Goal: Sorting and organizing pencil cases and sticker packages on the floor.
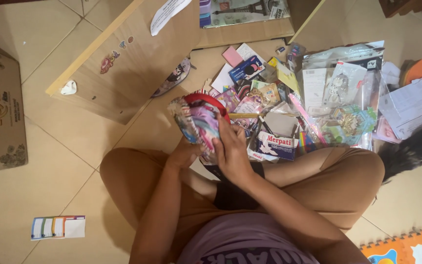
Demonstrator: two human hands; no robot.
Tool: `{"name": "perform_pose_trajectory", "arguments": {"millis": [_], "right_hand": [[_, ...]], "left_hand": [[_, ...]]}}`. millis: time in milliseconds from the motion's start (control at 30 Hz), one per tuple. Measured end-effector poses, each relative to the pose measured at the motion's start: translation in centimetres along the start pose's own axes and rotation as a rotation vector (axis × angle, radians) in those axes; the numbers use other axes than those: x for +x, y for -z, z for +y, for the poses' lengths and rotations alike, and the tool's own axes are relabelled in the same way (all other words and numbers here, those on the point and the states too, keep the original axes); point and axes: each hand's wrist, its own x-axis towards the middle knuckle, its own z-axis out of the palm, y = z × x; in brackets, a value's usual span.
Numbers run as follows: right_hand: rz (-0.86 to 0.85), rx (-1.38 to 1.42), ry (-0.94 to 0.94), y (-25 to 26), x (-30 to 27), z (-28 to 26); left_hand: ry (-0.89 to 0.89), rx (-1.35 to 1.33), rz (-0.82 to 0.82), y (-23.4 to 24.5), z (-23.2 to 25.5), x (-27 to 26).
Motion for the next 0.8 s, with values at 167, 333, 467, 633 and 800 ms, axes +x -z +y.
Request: {"name": "perform_pose_trajectory", "arguments": {"millis": [167,333,467,633,800], "right_hand": [[-0.073,0.043,-0.062,-2.1,0.6,4.5],[0.007,0.102,-0.156,-3.3,1.5,4.8],[0.03,0.212,-0.199,-2.8,2.3,4.6],[0.033,0.194,-0.309,-3.9,1.9,6.8],[0.124,0.194,-0.031,-3.9,2.5,7.8]], "left_hand": [[-0.011,0.032,0.254,0.0,-1.5,0.8],[-0.137,0.261,0.3,-1.6,-1.0,0.2],[-0.084,0.121,0.178,1.1,-1.9,-0.3],[-0.001,-0.145,0.08,1.4,-2.1,-0.6],[0.043,-0.163,0.084,-0.3,-1.2,-0.7]]}}
